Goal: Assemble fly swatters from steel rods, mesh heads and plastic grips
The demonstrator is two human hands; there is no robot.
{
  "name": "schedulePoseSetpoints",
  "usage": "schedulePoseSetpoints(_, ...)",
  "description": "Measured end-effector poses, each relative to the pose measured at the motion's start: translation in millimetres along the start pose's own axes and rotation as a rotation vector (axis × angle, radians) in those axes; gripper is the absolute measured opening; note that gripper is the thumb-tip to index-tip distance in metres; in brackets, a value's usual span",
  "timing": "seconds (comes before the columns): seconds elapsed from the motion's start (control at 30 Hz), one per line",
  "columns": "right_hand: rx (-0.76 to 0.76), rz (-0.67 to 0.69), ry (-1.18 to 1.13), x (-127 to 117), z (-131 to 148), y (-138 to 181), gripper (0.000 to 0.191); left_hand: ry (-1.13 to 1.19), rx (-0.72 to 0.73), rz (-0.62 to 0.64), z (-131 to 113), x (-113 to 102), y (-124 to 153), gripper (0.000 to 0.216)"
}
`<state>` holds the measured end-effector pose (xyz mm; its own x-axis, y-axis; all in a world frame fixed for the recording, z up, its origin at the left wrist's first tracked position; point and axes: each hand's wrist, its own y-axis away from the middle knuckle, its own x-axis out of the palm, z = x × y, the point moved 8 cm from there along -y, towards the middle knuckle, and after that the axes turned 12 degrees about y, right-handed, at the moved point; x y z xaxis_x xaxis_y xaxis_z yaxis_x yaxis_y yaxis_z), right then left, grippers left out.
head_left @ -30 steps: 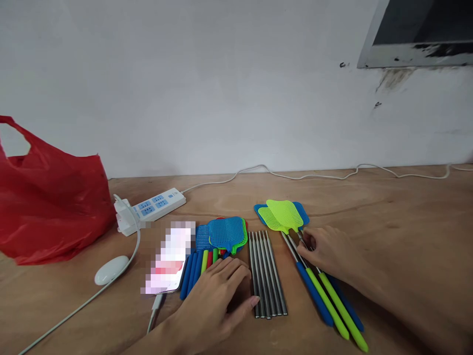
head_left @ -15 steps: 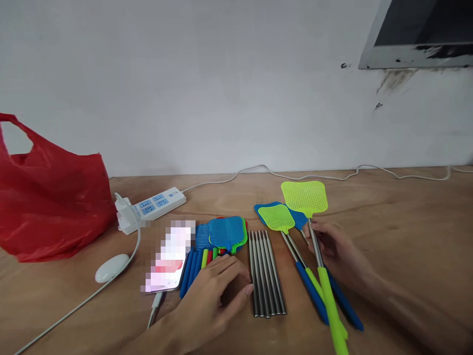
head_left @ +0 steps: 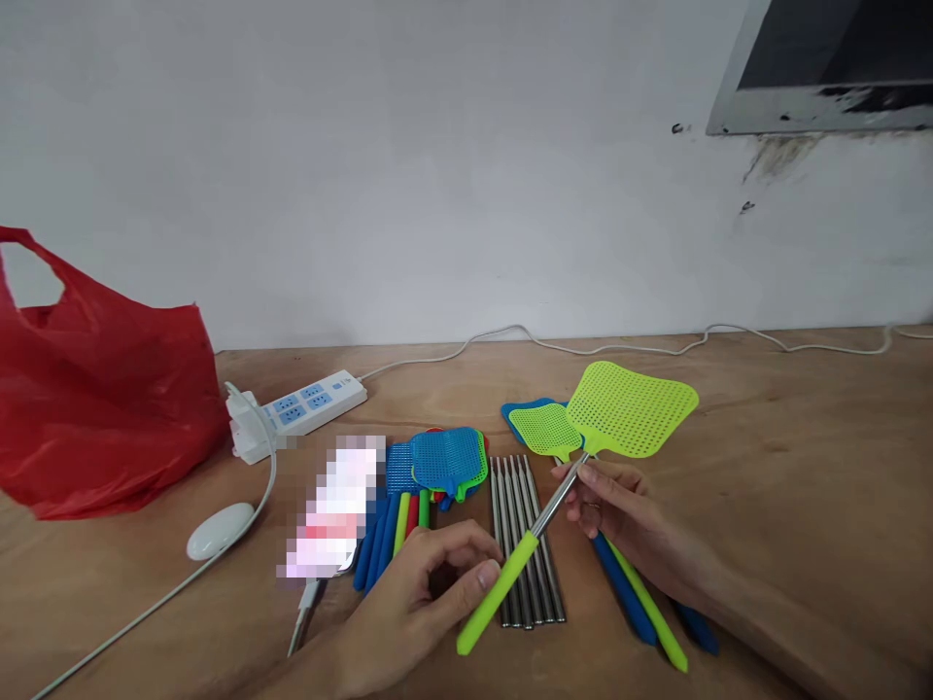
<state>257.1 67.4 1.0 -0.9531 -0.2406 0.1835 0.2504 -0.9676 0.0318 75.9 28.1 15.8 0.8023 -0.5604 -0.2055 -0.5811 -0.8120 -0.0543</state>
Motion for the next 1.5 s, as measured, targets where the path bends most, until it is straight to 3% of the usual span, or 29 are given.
schedulePoseSetpoints(0.37,-0.062,-0.128,0.013,-2.1,1.1,-0.7,0.027,-0.022,-0.048,-0.003,7.1,0.7,0.1,0.035)
schedulePoseSetpoints(0.9,-0.051,-0.094,0.104,14.9,-5.1,3.0,0.027,-0.233,-0.052,0.003,-8.7,-0.1,-15.3,0.038)
schedulePoseSetpoints(1.17,-0.058,-0.263,-0.003,-19.2,-9.2,1.1,0.027,-0.428,0.019,0.01,-15.1,-4.6,-14.6,0.04)
schedulePoseSetpoints(1.5,0.087,-0.169,-0.088,-20.1,-12.4,10.1,0.031,-0.359,-0.066,0.082,-0.2,-9.3,-2.1,0.039)
